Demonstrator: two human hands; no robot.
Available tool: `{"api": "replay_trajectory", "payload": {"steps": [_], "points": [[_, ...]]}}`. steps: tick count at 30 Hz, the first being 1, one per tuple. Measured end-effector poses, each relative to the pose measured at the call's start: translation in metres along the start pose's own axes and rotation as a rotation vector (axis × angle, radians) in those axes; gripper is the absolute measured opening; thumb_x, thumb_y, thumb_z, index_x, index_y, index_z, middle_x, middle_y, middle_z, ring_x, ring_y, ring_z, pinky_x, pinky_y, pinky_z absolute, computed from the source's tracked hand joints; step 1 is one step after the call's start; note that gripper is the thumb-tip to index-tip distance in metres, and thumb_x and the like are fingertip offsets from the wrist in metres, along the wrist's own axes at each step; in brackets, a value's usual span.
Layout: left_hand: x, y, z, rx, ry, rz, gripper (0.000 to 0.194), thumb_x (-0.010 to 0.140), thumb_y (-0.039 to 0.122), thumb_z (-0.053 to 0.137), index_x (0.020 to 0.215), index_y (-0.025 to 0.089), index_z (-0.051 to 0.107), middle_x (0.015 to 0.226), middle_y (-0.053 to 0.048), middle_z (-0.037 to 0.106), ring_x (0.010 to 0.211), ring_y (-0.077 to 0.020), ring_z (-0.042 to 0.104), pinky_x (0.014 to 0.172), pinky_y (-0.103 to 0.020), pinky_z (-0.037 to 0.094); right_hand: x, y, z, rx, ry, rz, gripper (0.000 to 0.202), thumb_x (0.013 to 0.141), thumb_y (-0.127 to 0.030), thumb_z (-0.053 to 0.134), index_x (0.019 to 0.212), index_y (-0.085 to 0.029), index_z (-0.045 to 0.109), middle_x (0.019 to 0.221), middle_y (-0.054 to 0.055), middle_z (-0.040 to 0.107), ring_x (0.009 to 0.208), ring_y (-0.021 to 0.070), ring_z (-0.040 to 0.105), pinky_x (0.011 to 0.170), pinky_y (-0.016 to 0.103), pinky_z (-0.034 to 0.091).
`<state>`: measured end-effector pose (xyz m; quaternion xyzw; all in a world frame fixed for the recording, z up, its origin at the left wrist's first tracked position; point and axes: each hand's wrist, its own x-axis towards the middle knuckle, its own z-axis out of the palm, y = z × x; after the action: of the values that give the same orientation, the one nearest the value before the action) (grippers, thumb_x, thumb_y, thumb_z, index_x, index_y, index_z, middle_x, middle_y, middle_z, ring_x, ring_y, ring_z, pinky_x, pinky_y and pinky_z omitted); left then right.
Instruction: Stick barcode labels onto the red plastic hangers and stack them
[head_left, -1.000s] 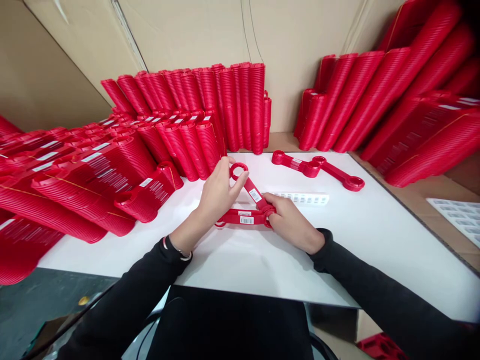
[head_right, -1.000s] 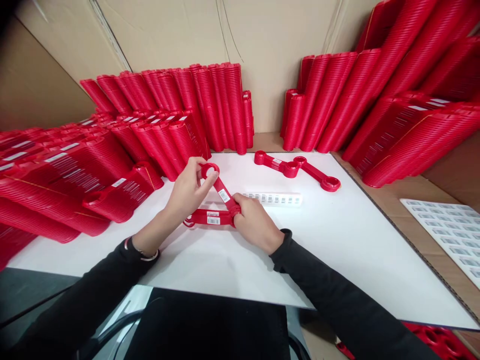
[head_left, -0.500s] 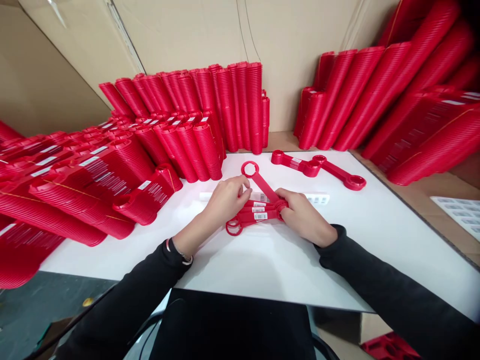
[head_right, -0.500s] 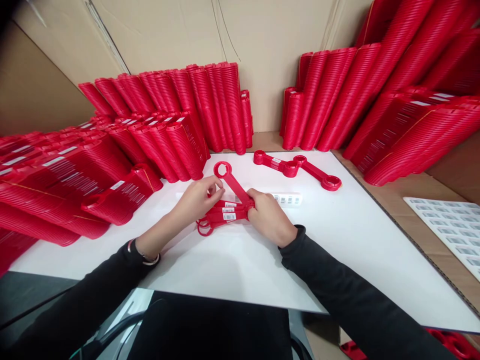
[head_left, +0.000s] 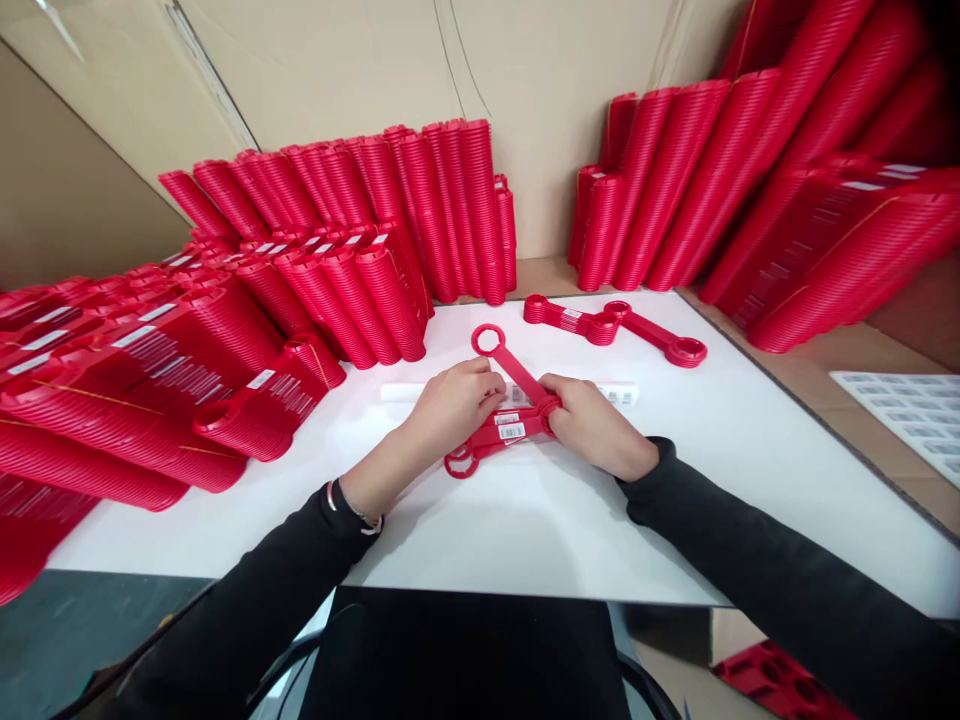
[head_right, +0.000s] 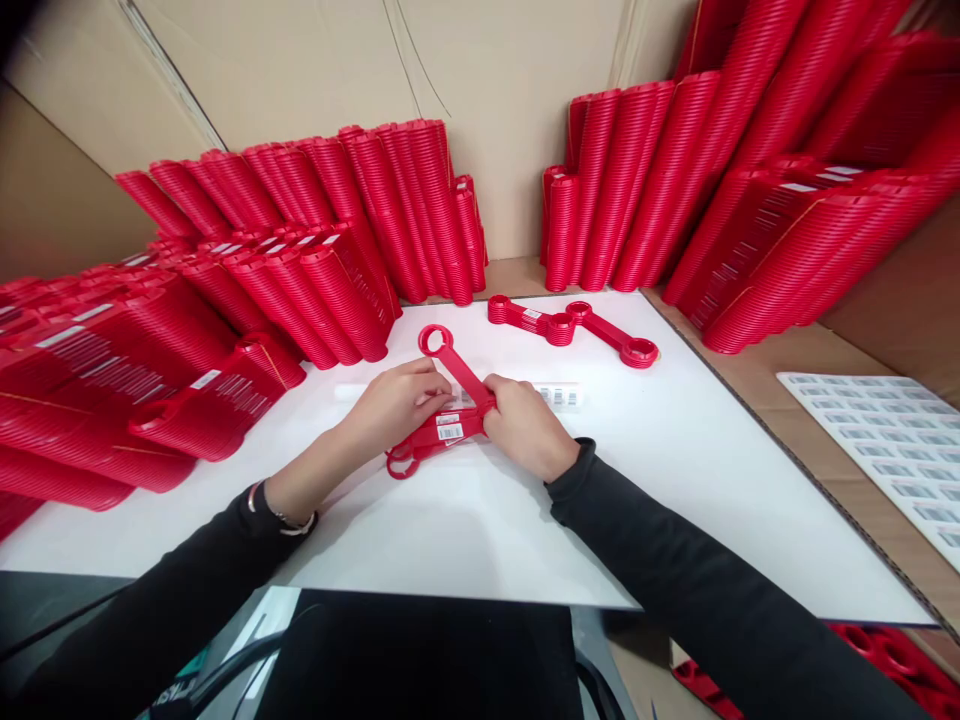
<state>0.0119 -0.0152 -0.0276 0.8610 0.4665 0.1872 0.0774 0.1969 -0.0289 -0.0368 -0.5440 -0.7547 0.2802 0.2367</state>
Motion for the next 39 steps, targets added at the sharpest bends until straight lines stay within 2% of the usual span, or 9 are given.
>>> {"api": "replay_trajectory", "payload": {"steps": [5,9,12,17,33,36,39], "points": [[-0.001,0.005,-0.013,-0.305,0.052,-0.013,0.014,0.082,0.024,0.051,0.076,0.016,0.060,0.074,0.000,0.057,0.065,-0.0103,0.050,0.061,-0.023,0.039,-0.001,-0.004,0.002,0.010,0.005,-0.005,0.017,0.066,-0.003,0.037,0.069,-0.019,0.044,0.071,0.004,0.058,0.065,0.0151,0.050,0.058,0.023,0.034],[0.000,0.005,-0.018,-0.594,0.052,-0.147,0.016,0.081,0.028,0.053,0.078,0.015,0.060,0.070,0.001,0.057,0.060,-0.0084,0.048,0.056,-0.021,0.038,-0.002,-0.009,0.005,-0.041,0.011,-0.032,0.017,0.066,-0.004,0.036,0.069,-0.019,0.041,0.068,0.003,0.056,0.063,0.0149,0.048,0.057,0.023,0.032],[-0.001,0.006,-0.020,-0.690,0.026,-0.226,0.017,0.080,0.030,0.055,0.077,0.014,0.060,0.060,0.002,0.051,0.053,-0.0073,0.044,0.049,-0.020,0.032,-0.004,-0.012,0.007,-0.047,0.019,-0.052,0.017,0.067,-0.004,0.037,0.071,-0.019,0.041,0.070,0.003,0.057,0.063,0.0151,0.048,0.056,0.023,0.032],[-0.001,0.009,-0.021,-0.686,0.008,-0.245,0.019,0.079,0.032,0.057,0.076,0.013,0.063,0.055,0.004,0.047,0.049,-0.0060,0.038,0.045,-0.019,0.027,-0.007,-0.015,0.007,-0.077,0.015,-0.050,0.017,0.068,-0.004,0.037,0.073,-0.019,0.041,0.071,0.004,0.057,0.062,0.0151,0.048,0.055,0.023,0.032],[0.000,0.010,-0.019,-0.603,0.033,-0.271,0.021,0.079,0.032,0.056,0.078,0.013,0.064,0.055,0.003,0.049,0.051,-0.0073,0.040,0.048,-0.020,0.029,-0.009,-0.016,0.007,0.001,0.028,-0.065,0.018,0.065,-0.004,0.035,0.072,-0.019,0.041,0.072,0.003,0.058,0.065,0.0157,0.050,0.057,0.023,0.034],[-0.001,0.010,-0.017,-0.533,0.061,-0.226,0.021,0.081,0.033,0.054,0.077,0.014,0.063,0.057,0.003,0.050,0.051,-0.0077,0.040,0.048,-0.021,0.029,-0.009,-0.016,0.009,0.017,0.032,-0.076,0.019,0.064,-0.004,0.035,0.072,-0.020,0.042,0.072,0.003,0.058,0.066,0.0159,0.050,0.058,0.023,0.034],[-0.004,0.009,-0.012,-0.351,0.121,-0.105,0.020,0.084,0.031,0.050,0.077,0.015,0.060,0.064,0.001,0.054,0.056,-0.0097,0.043,0.054,-0.022,0.034,-0.010,-0.015,0.010,0.013,0.036,-0.082,0.019,0.064,-0.003,0.035,0.071,-0.020,0.041,0.072,0.003,0.058,0.066,0.0160,0.050,0.058,0.024,0.034]]}}
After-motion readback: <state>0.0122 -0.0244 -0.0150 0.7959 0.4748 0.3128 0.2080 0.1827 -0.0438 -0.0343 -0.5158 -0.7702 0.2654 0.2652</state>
